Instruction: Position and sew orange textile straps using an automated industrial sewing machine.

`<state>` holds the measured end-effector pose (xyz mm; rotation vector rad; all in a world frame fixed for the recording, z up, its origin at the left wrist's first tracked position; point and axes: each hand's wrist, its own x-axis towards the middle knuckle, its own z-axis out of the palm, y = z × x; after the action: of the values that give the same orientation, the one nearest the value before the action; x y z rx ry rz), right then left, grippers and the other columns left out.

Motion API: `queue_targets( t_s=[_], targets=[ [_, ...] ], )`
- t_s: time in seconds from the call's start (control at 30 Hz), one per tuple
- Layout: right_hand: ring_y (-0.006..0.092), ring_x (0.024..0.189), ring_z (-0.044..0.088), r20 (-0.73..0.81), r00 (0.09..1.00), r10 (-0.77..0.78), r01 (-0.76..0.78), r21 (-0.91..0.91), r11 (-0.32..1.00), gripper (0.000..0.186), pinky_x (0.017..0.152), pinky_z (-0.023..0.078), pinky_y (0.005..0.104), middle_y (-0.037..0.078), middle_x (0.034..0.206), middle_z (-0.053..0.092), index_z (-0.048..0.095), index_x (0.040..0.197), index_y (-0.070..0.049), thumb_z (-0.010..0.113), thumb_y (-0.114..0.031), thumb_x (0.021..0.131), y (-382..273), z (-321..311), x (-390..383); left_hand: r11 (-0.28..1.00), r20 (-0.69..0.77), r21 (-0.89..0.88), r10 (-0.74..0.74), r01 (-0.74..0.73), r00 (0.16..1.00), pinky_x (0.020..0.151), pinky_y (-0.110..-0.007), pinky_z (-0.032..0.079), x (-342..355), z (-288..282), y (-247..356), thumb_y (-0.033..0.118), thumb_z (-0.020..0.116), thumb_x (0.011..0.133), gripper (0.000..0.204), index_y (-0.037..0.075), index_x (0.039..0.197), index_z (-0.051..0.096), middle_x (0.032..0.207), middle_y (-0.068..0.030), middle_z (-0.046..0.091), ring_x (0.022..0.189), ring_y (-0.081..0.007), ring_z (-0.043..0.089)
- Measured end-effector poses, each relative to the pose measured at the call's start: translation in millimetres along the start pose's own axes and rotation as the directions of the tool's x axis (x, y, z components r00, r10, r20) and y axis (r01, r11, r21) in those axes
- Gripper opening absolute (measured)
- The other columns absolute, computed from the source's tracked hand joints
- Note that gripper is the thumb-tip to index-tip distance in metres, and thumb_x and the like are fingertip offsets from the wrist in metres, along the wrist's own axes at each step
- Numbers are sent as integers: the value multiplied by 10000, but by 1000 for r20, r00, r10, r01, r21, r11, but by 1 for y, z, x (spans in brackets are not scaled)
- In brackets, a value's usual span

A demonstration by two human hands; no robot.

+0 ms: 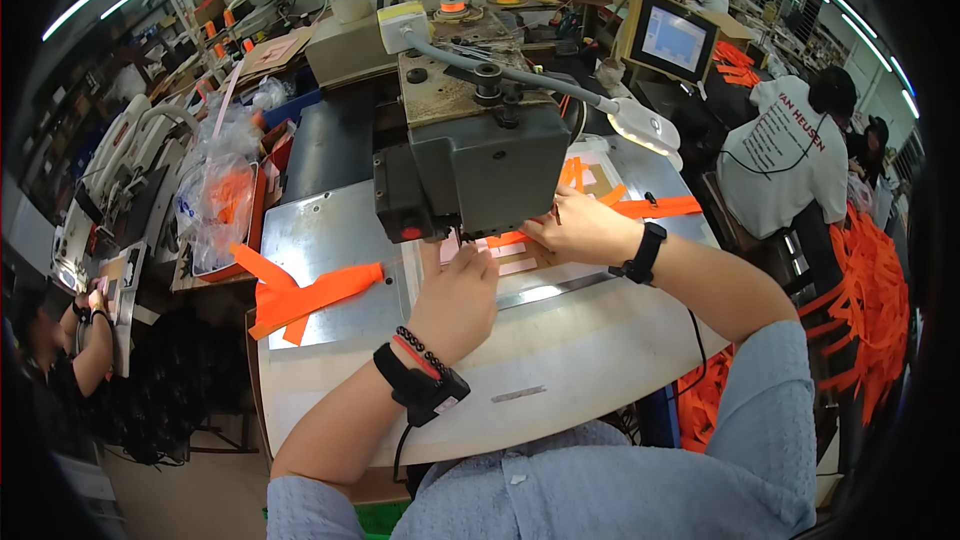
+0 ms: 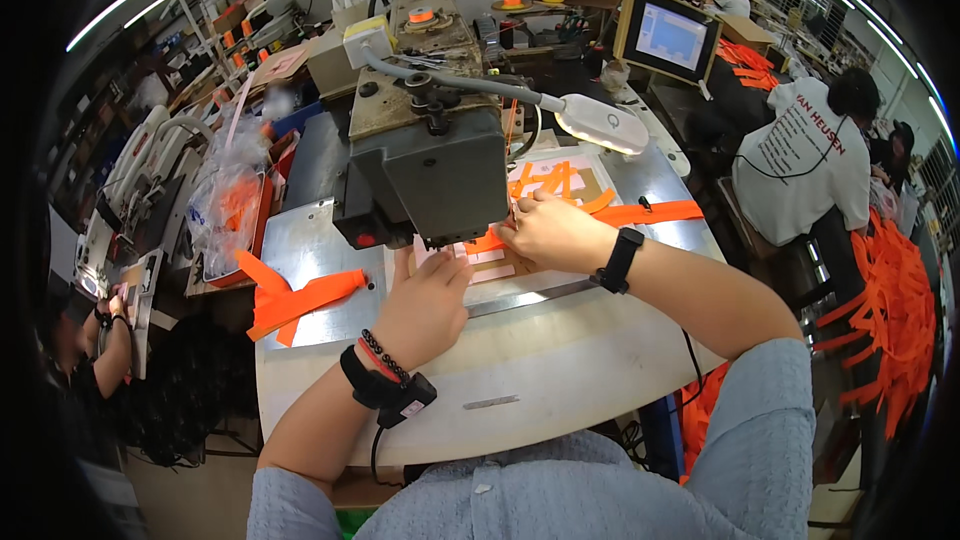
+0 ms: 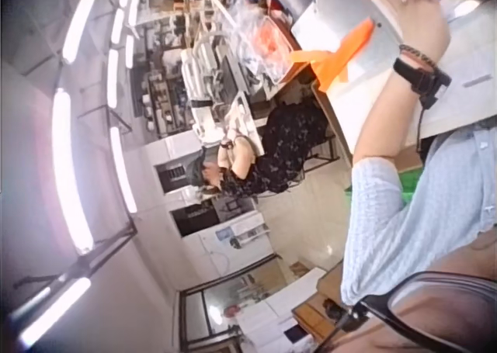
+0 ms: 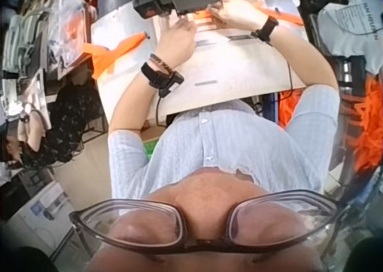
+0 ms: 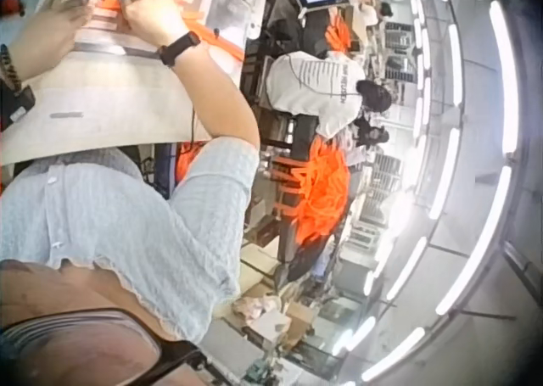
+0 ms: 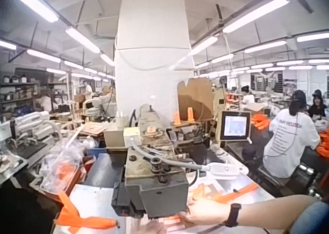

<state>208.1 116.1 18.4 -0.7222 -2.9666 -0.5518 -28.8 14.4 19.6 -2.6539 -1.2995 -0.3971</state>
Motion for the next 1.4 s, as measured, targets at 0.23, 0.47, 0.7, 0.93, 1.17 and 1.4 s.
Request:
queue_targets(
  t_s=[0.23,0.47,0.7,0.93,1.17,1.4],
  targets=[
    [210,871,605,-76,986,-146,131,-172,976,367,719,498,318,74,949,572,579,1054,-39,660,-291,800,-10,-14,-3,968,125,-249,50,-18,991,1038,-519,325,-3,-20,24,106,601,797,381,42,1171,634,1075,-70,659,1094,-228,590],
    [354,805,670,231,973,26,-105,339,935,401,737,531,440,170,975,635,546,1155,21,643,-201,836,-22,-51,-3,438,428,-792,-102,427,898,849,-342,513,15,-13,17,196,569,936,333,-5,1199,600,1086,-83,676,960,-195,662],
    [347,789,667,402,911,91,-393,784,480,456,718,526,426,226,879,678,623,1067,53,709,-320,820,-36,-59,-1,-525,674,-658,-91,540,733,905,-333,544,21,10,13,258,455,1026,343,-19,1208,547,1131,-146,636,1029,-236,655],
    [319,816,612,498,838,223,-459,421,782,604,681,488,398,179,877,605,641,928,36,785,-524,752,-23,-73,-41,-478,685,-679,-139,557,715,907,-337,556,22,10,17,209,485,1015,266,-24,1142,504,1125,-186,638,1045,-251,660],
    [315,829,630,490,820,296,-493,339,801,420,833,410,440,147,817,660,694,852,-31,747,-444,797,17,-61,-95,-550,675,-649,-99,525,731,905,-338,559,22,15,15,217,493,1025,285,-29,1168,504,1161,-204,633,1058,-275,665],
    [327,748,623,482,788,382,-540,246,805,301,783,449,423,175,763,645,680,874,-25,709,-322,844,54,-94,-128,-599,686,-603,-52,527,726,931,-354,551,26,14,17,279,494,1036,423,-59,1289,465,1218,-220,610,1110,-298,646]
  ],
)
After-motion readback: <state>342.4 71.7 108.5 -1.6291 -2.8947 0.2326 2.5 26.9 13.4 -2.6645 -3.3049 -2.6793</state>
